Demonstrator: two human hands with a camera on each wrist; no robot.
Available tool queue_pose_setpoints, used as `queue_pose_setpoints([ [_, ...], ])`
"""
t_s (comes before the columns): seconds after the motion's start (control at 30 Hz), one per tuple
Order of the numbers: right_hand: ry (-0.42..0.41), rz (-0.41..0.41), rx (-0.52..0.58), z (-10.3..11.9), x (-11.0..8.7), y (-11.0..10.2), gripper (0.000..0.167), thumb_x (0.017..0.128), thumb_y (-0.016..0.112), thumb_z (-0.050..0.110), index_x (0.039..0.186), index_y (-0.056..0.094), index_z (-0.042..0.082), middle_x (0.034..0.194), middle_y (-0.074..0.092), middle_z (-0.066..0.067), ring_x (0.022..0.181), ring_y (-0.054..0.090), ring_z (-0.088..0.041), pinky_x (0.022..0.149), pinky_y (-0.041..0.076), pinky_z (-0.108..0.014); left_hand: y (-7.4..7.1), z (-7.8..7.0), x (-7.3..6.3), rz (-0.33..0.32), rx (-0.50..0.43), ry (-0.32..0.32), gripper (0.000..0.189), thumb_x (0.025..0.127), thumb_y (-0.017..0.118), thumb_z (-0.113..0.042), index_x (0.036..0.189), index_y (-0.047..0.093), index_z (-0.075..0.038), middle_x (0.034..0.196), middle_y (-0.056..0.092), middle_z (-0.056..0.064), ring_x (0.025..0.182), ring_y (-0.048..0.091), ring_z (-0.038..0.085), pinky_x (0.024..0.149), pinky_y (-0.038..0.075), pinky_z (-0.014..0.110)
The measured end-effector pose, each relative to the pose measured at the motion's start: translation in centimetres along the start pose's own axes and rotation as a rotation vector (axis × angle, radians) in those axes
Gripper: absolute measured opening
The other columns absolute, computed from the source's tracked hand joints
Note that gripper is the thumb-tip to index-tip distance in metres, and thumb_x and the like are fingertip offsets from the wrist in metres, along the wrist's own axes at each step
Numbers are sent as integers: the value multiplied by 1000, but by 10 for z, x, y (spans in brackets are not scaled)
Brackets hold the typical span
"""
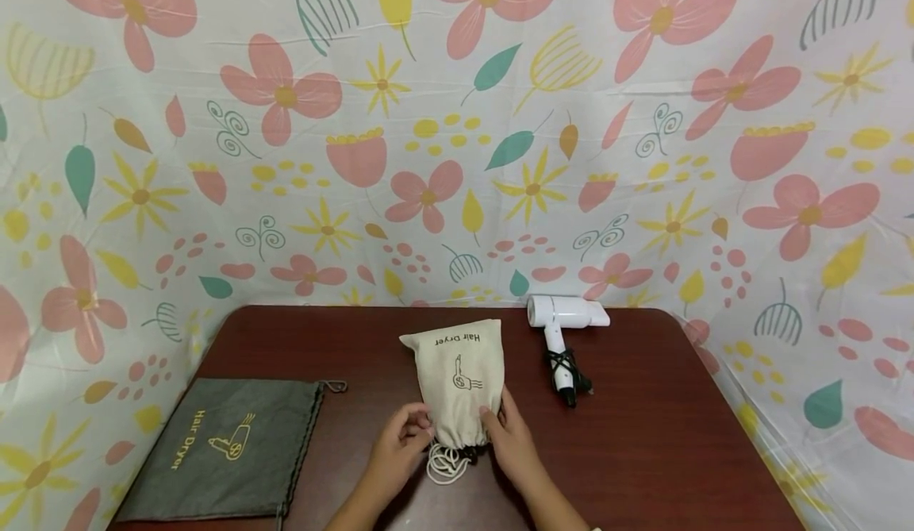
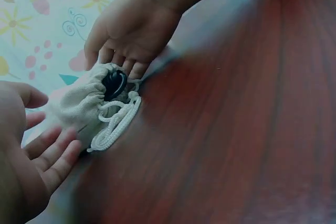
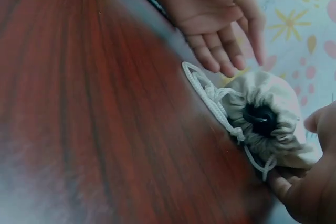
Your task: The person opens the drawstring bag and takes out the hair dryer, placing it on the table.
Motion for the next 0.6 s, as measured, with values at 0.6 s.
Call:
queue_pose_setpoints([
  [0.6, 60, 82, -225, 4, -30, -10, 39, 100, 63, 25, 138, 53, 25, 113, 68, -9, 88, 68, -15, 69, 52, -24, 14, 8, -15, 62, 216, 135, 30, 88, 74, -7, 114, 71, -23, 102, 63, 4, 93, 60, 16, 73, 53, 20],
])
Point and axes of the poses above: each hand's wrist, its own x-axis towards the middle knuckle, its own y-axis out of the palm, z = x × y, the point moved 5 cm from there along x, towards the middle knuckle
